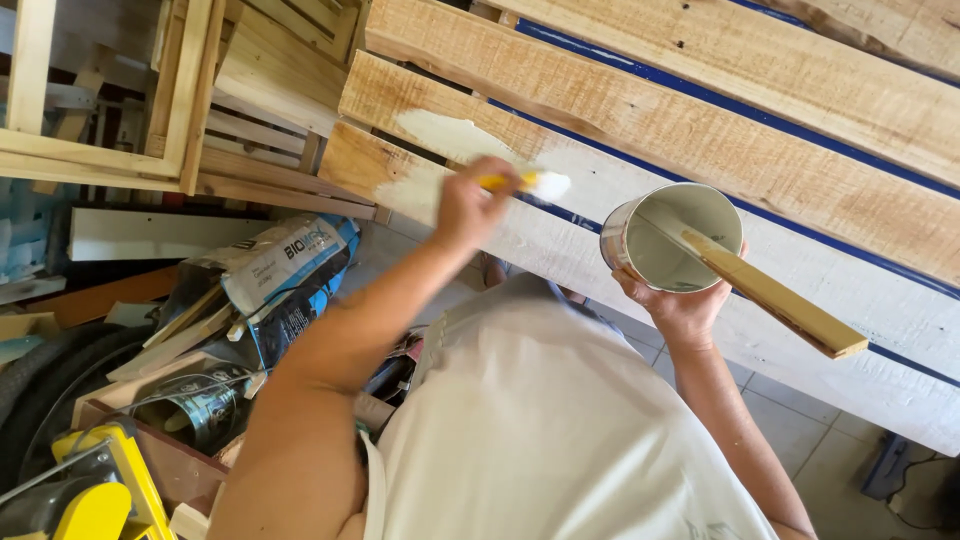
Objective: The person is using a paintbrush to apply white paint to wooden boards in a workshop.
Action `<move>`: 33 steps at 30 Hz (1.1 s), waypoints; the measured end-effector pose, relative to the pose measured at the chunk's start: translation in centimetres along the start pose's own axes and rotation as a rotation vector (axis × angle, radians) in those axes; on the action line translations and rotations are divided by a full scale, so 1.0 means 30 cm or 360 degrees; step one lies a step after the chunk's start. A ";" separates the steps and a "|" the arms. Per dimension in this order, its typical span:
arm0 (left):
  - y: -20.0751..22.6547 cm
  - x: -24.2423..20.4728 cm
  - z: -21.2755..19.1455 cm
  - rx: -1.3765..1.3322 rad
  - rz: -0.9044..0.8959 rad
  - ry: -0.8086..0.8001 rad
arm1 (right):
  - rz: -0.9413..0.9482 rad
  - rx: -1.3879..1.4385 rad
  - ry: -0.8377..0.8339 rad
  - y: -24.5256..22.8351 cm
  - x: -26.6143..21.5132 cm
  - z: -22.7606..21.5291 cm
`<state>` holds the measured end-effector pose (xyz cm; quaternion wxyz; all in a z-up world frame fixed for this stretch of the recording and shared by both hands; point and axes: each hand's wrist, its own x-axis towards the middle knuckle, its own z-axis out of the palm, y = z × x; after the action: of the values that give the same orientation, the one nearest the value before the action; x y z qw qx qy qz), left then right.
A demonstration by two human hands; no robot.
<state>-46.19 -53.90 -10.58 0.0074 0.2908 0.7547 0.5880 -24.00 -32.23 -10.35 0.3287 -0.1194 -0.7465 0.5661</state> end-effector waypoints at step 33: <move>-0.041 0.267 0.127 0.0106 0.0156 -0.0561 | -0.0090 0.0055 0.0082 0.008 -0.013 -0.067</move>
<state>-52.04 -47.11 -10.21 0.1013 0.4257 0.7457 0.5024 -22.51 -30.81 -10.43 0.3657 -0.1072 -0.7310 0.5661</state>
